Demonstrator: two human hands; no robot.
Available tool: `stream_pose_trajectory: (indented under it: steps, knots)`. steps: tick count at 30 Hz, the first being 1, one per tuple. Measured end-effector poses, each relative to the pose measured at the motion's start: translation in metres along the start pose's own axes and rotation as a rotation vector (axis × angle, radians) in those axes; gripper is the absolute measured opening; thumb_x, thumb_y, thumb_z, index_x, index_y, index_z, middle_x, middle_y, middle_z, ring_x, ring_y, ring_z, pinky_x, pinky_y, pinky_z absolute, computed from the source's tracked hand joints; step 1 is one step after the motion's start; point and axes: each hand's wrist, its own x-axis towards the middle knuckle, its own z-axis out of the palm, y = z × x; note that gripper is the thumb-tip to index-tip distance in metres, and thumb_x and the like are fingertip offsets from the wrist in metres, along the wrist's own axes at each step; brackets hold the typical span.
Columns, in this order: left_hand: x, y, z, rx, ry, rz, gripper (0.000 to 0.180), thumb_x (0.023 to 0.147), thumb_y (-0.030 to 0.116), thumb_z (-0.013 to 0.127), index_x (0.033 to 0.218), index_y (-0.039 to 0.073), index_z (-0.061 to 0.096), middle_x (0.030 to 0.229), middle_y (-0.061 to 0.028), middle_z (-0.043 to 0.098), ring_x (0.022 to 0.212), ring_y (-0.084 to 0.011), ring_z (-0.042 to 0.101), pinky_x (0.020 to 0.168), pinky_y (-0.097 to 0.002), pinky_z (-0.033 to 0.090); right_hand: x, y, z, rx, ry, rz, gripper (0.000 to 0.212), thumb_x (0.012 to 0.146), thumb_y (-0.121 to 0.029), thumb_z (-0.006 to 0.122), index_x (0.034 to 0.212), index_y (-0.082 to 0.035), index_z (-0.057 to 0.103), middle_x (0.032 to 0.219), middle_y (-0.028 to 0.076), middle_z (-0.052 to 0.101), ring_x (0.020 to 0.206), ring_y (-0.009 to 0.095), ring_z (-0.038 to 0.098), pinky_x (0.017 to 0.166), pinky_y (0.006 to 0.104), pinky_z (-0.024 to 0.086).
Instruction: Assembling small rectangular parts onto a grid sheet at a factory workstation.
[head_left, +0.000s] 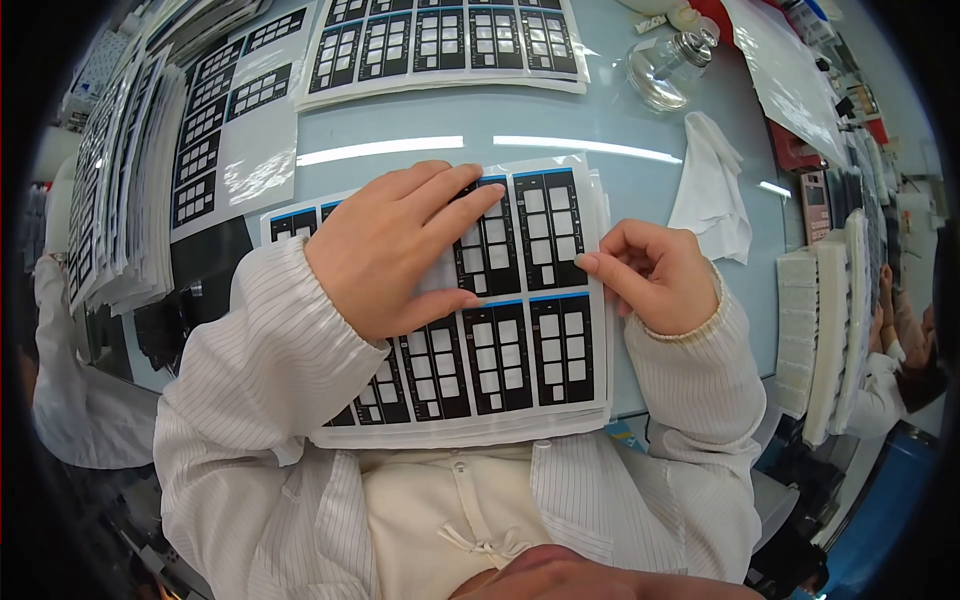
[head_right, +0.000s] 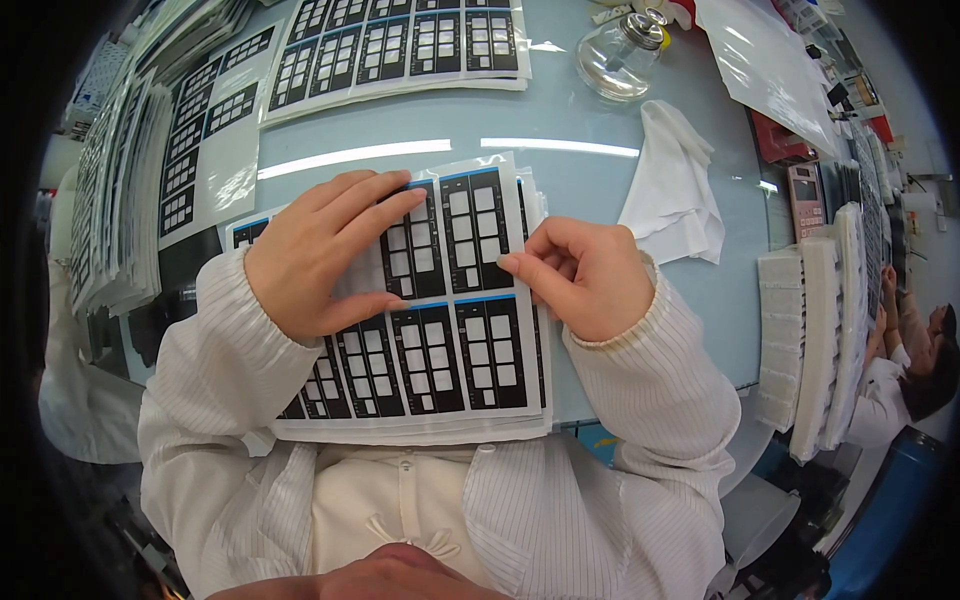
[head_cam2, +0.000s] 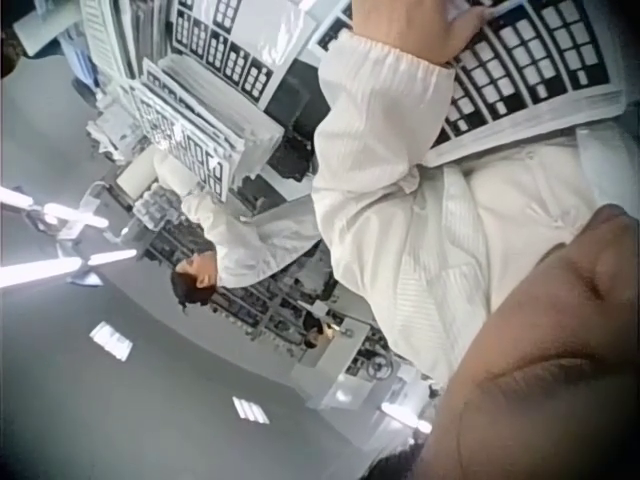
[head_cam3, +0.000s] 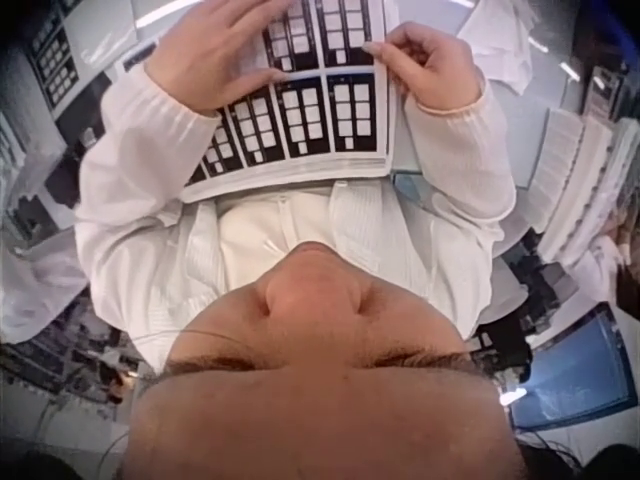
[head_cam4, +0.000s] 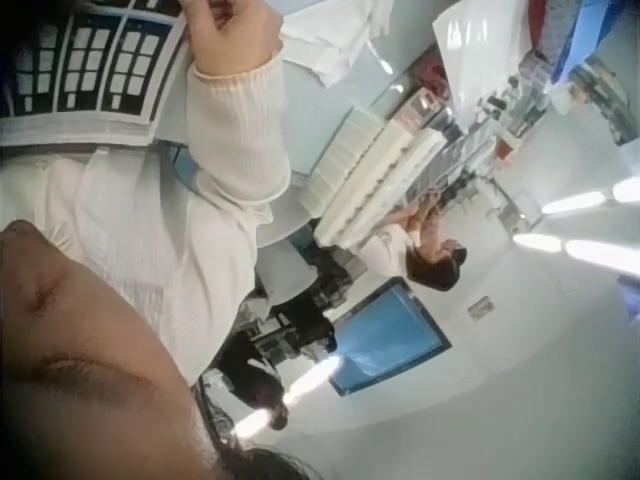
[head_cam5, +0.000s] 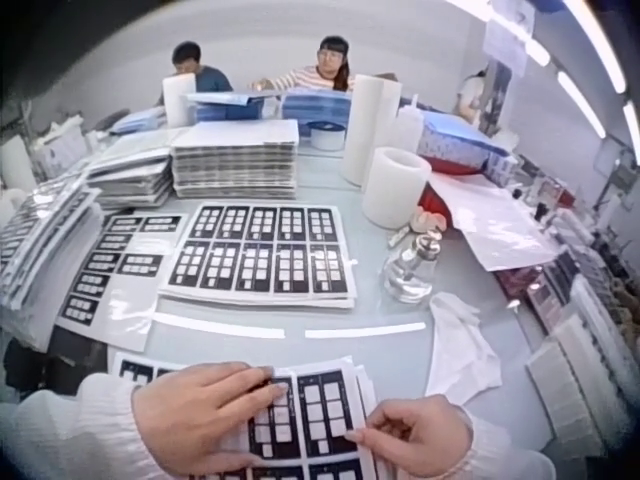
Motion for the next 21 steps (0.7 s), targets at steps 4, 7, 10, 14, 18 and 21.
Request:
stream_pose_trajectory:
  steps: [4,7,10,14,18,21]
  knots:
    - [0.003,-0.004,0.002,0.025,-0.004,0.04,0.075,0.063,0.03,0.075,0.125,0.003,0.044,0.124,-0.0168,0.048,0.109,-0.0354,0.047,0.096,-0.041,0.039,0.001,0.0,0.001,-0.014,0.002,0.028,0.018,0.084,-0.015,0.065,0.079,0.001,0.06,0.06,0.001,0.057,0.049,0.005,0.051,0.045,0.0172,0.039]
    - [0.005,-0.008,0.005,0.053,0.053,0.093,0.07,0.061,0.034,0.076,0.114,-0.001,0.047,0.11,-0.016,0.053,0.1,-0.0299,0.05,0.092,-0.037,0.041,0.003,0.001,0.002,0.01,-0.002,0.045,0.017,0.084,-0.015,0.065,0.079,0.001,0.06,0.059,0.0,0.057,0.049,0.004,0.051,0.045,0.0172,0.039]
    - [0.005,-0.012,0.008,0.04,0.101,0.135,0.066,0.059,0.032,0.076,0.108,-0.001,0.048,0.105,-0.015,0.053,0.096,-0.0292,0.05,0.087,-0.0363,0.042,0.003,0.002,0.003,0.036,-0.004,0.053,0.017,0.084,-0.015,0.065,0.079,0.0,0.06,0.059,0.0,0.056,0.048,0.004,0.05,0.044,0.0172,0.039]
    - [0.002,-0.017,0.004,-0.169,0.129,0.071,0.065,0.059,0.031,0.077,0.108,0.0,0.047,0.101,-0.0146,0.053,0.093,-0.0292,0.05,0.085,-0.0365,0.042,0.004,-0.001,0.004,0.071,-0.008,0.073,0.017,0.085,-0.015,0.064,0.079,0.0,0.059,0.059,0.0,0.055,0.048,0.005,0.049,0.044,0.0173,0.038]
    - [-0.002,-0.022,0.003,-0.238,0.104,-0.068,0.066,0.06,0.031,0.077,0.11,0.001,0.046,0.099,-0.0145,0.053,0.093,-0.0295,0.05,0.084,-0.0367,0.042,0.007,0.002,0.006,0.144,-0.036,0.067,0.017,0.086,-0.015,0.063,0.079,-0.001,0.058,0.059,0.0,0.055,0.048,0.005,0.049,0.044,0.0173,0.038]
    - [-0.005,-0.03,0.007,-0.586,0.241,-0.04,0.069,0.061,0.032,0.078,0.113,-0.001,0.046,0.104,-0.0165,0.054,0.097,-0.0309,0.051,0.087,-0.038,0.042,0.007,-0.001,0.007,0.141,-0.018,0.073,0.016,0.086,-0.015,0.061,0.079,-0.003,0.057,0.059,0.0,0.055,0.047,0.006,0.049,0.042,0.0181,0.038]
